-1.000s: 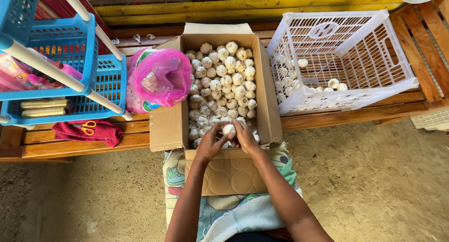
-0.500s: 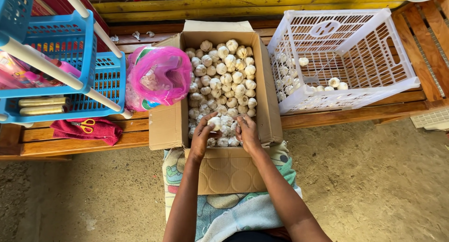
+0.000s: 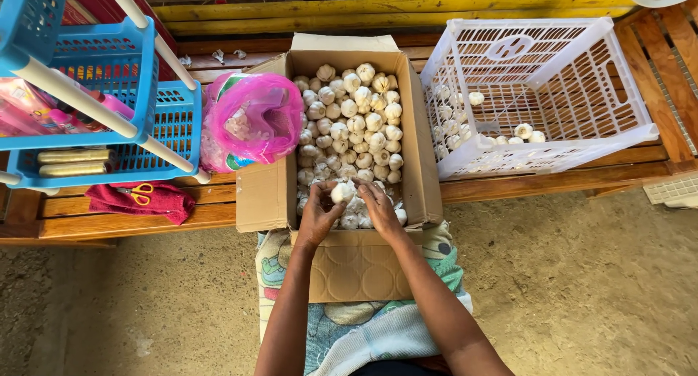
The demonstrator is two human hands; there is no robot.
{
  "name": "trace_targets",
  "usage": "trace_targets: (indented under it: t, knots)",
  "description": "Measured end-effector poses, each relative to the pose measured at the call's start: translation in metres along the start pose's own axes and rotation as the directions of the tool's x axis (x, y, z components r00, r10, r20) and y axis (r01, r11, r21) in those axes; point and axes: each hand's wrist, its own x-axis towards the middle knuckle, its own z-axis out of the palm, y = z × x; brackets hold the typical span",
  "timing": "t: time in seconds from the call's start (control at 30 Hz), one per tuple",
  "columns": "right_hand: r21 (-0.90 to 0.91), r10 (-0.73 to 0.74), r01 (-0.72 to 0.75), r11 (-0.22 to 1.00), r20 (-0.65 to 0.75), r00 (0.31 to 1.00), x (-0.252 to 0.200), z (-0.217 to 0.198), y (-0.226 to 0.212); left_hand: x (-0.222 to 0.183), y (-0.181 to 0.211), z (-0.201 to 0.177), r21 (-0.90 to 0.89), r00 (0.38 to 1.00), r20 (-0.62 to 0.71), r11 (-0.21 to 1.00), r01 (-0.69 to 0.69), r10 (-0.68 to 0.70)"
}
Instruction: Sorting garlic bulbs from a cardboard box into a plastic crate.
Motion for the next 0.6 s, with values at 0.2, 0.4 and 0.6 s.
trace_targets:
  t: [0.2,0.4,0.6]
  knots:
    - [0.160,0.183,-0.211,0.964,0.175,0.967,-0.005,-0.007,-0.009,-0.006,0.043,0.007,0.100,0.978,0.150,0.986,0.130,-0.145]
    - [0.276,0.182,-0.257,0.926,0.271,0.945,-0.004,-0.007,-0.023,0.000,0.033,0.002,0.087,0.965,0.207,0.985,0.148,-0.164]
    - [0.229,0.226,-0.302,0.925,0.309,0.924,-0.004,-0.010,-0.005,-0.001,0.015,0.002,0.126,0.959,0.242,0.985,0.119,-0.146]
